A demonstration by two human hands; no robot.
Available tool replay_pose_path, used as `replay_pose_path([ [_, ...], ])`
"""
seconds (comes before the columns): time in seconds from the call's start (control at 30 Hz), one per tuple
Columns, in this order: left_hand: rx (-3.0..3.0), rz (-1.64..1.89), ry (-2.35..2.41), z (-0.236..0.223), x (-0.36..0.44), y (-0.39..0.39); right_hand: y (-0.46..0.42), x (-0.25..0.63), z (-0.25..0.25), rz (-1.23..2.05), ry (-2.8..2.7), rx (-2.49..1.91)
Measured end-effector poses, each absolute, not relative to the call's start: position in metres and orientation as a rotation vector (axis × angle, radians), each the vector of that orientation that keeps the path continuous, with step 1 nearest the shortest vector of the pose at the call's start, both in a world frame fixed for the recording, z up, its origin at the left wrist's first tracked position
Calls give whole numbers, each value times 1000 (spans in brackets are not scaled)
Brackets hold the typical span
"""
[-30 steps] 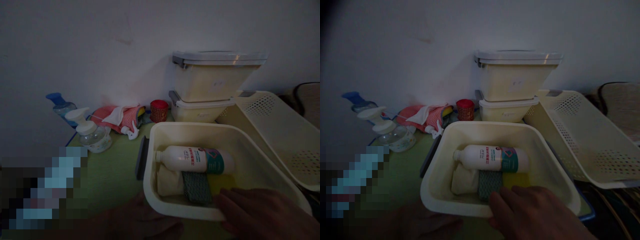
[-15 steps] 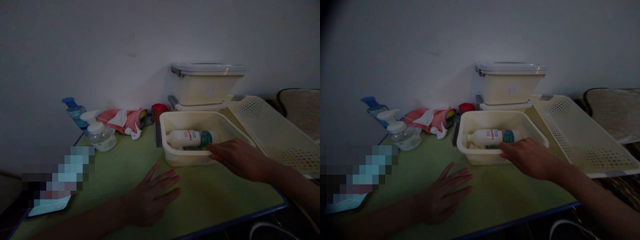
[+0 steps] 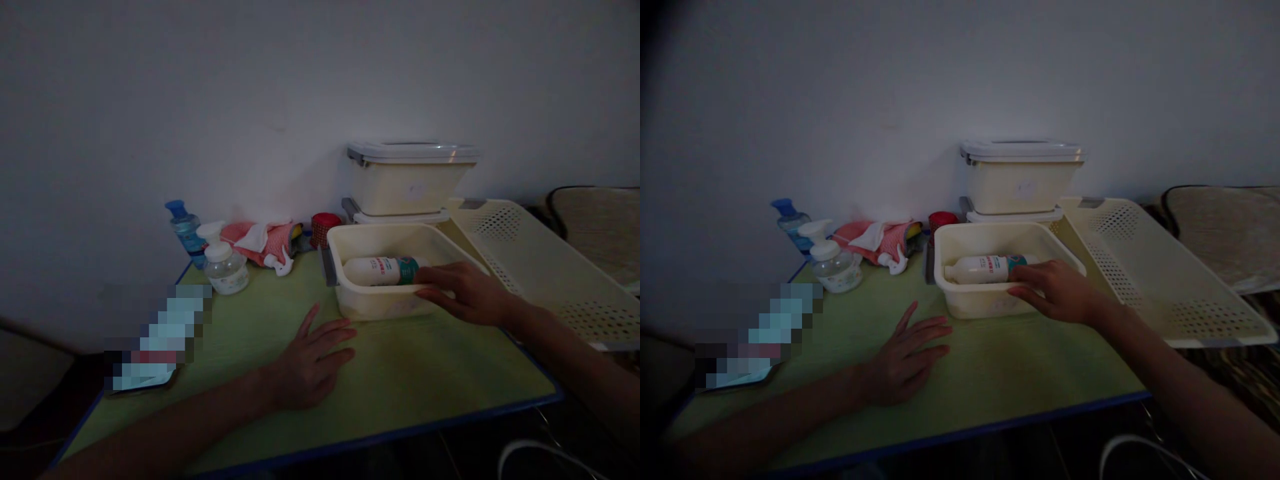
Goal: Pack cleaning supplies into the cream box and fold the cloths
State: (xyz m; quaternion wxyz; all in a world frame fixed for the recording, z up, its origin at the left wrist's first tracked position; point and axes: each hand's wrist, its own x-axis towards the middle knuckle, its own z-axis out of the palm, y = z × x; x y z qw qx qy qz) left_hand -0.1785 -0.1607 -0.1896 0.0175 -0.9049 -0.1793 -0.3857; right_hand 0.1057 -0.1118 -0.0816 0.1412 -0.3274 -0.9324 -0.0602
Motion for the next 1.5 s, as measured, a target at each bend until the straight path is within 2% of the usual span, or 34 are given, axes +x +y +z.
replay_pose_path([
  [0.17, -2586, -1685, -1076, -194, -179, -149, -137, 69, -87, -211, -2190, -695],
  [0.23, -2515, -1818, -1311, -195, -180, -140, -148, 36, -94, -279, -2251, -540],
  [0.33, -2397, -2056, -1555, -196, -186, -125, -152, -18, -114, -378, -2671, -377],
  [0.43, -2240, -2232, -1763, -200, -194, -109, -139, -55, -141, -228, -2896, -588],
  [0.6, -1986, -2265, -2089, -209, -202, -90, -113, -68, -173, 65, -2833, -1065],
  [0.73, -2003, -2210, -2085, -213, -199, -87, -110, -65, -178, 149, -2817, -1076],
  [0.83, -2114, -2037, -2026, -214, -197, -87, -111, -65, -177, 200, -2812, -1071],
  [1.0, -2297, -1384, -1891, -207, -213, -60, -110, -64, -176, 218, -2826, -1048],
  [1.13, -2246, -813, -2140, -202, -231, -28, -110, -63, -176, 228, -2828, -1041],
  [1.37, -2314, -675, -2090, -202, -234, -27, -110, -63, -175, 226, -2832, -1038],
  [1.5, -2520, -809, -1891, -204, -231, -47, -110, -63, -175, 251, -2822, -1024],
])
